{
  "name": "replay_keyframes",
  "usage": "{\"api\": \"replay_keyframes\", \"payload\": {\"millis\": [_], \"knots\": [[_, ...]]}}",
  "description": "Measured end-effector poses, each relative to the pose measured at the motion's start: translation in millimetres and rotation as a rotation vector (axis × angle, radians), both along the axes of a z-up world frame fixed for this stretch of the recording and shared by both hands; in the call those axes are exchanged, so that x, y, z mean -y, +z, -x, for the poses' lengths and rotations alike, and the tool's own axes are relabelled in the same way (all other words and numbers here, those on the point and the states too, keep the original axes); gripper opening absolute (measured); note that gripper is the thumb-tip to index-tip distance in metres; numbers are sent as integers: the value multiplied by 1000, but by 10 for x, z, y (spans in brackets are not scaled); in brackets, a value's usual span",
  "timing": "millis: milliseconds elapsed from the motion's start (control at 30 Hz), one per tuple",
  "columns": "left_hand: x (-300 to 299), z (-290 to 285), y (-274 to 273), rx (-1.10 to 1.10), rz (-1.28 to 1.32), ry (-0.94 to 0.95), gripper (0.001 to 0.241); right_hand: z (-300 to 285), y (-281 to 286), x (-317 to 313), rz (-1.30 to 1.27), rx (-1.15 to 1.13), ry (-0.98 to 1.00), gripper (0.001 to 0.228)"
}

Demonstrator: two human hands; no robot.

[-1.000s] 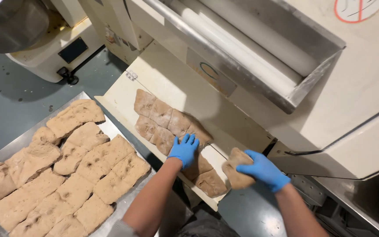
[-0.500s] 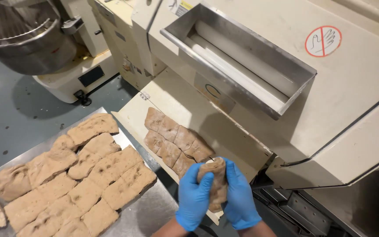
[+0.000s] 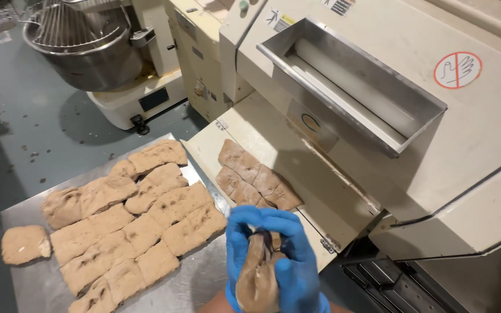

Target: Shaping portions of dough into bread rolls using a dough moulder machine and placing them on baking trays.

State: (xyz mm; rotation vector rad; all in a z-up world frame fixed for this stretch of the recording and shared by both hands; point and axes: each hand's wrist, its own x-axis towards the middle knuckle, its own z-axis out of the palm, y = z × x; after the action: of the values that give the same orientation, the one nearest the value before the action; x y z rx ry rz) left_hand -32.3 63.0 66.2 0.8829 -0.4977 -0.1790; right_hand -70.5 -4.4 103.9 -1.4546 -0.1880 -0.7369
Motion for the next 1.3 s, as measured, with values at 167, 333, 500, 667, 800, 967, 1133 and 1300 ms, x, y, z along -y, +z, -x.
{"api": "replay_keyframes", "payload": {"millis": [167,333,500,667,800,967,1133,1300], "knots": [[-304,-161,-331,240,-309,154,31,98,-854,357,-365,-522,178,27],[-630,-252,122,115,-330,-450,79,-41,-705,495,238,-757,26,16],[-466,-235,-315,-150,-641,16,52,-136,-372,348,-199,-243,-102,29],[-174,-124,-1042,-242,-339,153,47,-151,-849,177,-387,-492,-185,37],[-119,-89,-690,-116,-383,295,46,-20,-1120,296,283,-320,-439,32],[-202,-75,-977,57,-467,298,33,218,-1348,248,-120,-263,-195,31],[-146,-28,-1358,157,-542,303,30,142,-871,371,-162,-409,-96,76],[-69,-167,-940,-362,-43,-113,52,-337,-247,1244,97,-764,85,24]]}}
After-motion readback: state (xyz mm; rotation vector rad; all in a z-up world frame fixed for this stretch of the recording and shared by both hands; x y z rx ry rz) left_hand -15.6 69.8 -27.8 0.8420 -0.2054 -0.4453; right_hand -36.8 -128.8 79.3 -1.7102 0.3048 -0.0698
